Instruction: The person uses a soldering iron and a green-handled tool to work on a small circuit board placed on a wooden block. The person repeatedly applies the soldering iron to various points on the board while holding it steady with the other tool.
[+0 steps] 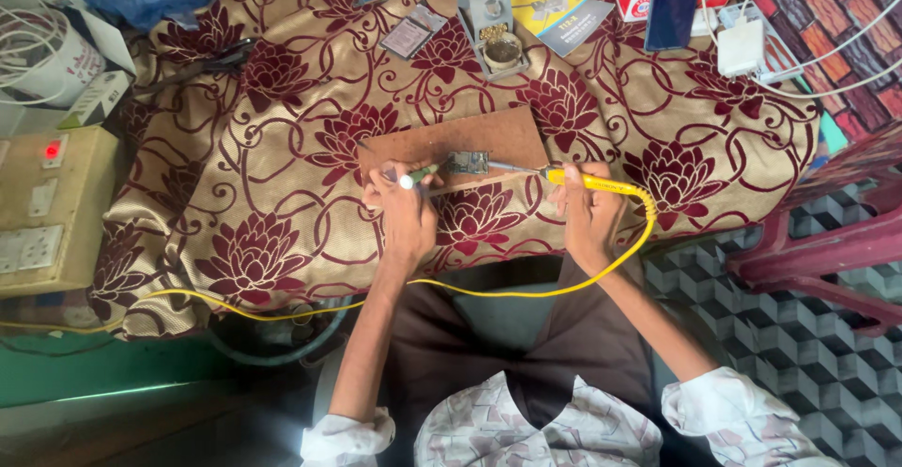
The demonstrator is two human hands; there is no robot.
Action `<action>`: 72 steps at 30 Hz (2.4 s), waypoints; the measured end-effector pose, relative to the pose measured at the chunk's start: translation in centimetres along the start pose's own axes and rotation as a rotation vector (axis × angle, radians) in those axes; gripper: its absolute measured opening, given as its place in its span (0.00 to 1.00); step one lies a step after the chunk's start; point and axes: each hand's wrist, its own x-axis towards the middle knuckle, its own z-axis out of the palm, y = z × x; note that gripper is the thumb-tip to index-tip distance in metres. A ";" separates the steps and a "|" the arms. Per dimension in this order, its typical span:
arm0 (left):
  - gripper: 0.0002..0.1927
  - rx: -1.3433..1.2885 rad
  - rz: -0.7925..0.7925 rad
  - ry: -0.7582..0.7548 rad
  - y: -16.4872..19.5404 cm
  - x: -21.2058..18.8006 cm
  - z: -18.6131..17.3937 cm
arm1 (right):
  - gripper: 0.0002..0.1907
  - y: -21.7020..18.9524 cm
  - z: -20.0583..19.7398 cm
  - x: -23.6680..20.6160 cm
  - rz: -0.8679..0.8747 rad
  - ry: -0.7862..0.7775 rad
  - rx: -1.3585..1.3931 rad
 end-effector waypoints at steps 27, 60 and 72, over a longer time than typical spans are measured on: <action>0.18 0.228 -0.010 -0.196 -3.1 0.3 2.7 | 0.13 5.7 0.6 9.3 -0.043 0.111 0.174; 0.12 0.193 0.046 0.041 -2.4 0.5 3.0 | 0.22 7.2 0.5 10.2 0.266 0.122 0.708; 0.12 0.222 0.080 0.030 -3.3 0.4 3.2 | 0.16 9.8 1.1 6.5 0.303 0.278 0.516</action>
